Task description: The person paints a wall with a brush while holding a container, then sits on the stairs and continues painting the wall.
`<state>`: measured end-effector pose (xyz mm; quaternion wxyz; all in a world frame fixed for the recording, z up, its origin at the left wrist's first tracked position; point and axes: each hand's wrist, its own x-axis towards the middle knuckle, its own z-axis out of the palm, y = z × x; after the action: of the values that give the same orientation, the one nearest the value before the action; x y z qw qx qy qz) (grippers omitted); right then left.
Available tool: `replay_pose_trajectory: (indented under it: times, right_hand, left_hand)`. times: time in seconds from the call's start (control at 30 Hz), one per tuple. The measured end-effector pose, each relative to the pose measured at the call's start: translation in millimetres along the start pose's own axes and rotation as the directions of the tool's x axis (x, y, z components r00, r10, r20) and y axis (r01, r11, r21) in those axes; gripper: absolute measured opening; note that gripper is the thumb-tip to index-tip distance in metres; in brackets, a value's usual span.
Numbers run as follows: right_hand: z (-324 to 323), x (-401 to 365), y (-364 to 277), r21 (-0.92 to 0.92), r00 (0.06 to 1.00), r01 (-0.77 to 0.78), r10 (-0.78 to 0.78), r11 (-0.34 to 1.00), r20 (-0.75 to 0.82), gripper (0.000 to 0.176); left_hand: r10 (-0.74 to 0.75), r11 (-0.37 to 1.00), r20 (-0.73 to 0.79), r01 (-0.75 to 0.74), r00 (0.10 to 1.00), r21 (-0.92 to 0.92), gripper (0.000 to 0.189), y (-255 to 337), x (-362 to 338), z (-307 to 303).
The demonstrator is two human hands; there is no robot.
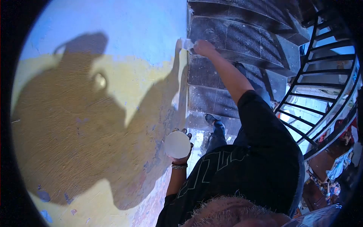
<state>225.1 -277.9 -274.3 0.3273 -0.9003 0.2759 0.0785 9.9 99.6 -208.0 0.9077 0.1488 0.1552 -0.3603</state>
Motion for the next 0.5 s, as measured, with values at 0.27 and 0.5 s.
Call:
replay_pose_trajectory:
  times: [0.27, 0.5]
  right_hand:
    - [-97.7, -37.7, -28.7, 0.100, 0.926, 0.357, -0.339, 0.929, -0.165, 0.033]
    - [-48.7, -27.9, 34.1, 0.120, 0.989, 0.117, -0.104, 0.986, -0.107, 0.033]
  left_hand:
    - [-0.037, 0.997, -0.021, 0.035, 0.999, -0.063, 0.059, 1.7, 0.2, 1.1]
    - [-0.089, 0.984, 0.004, 0.089, 0.996, -0.154, 0.050, 6.6, 8.0, 5.2]
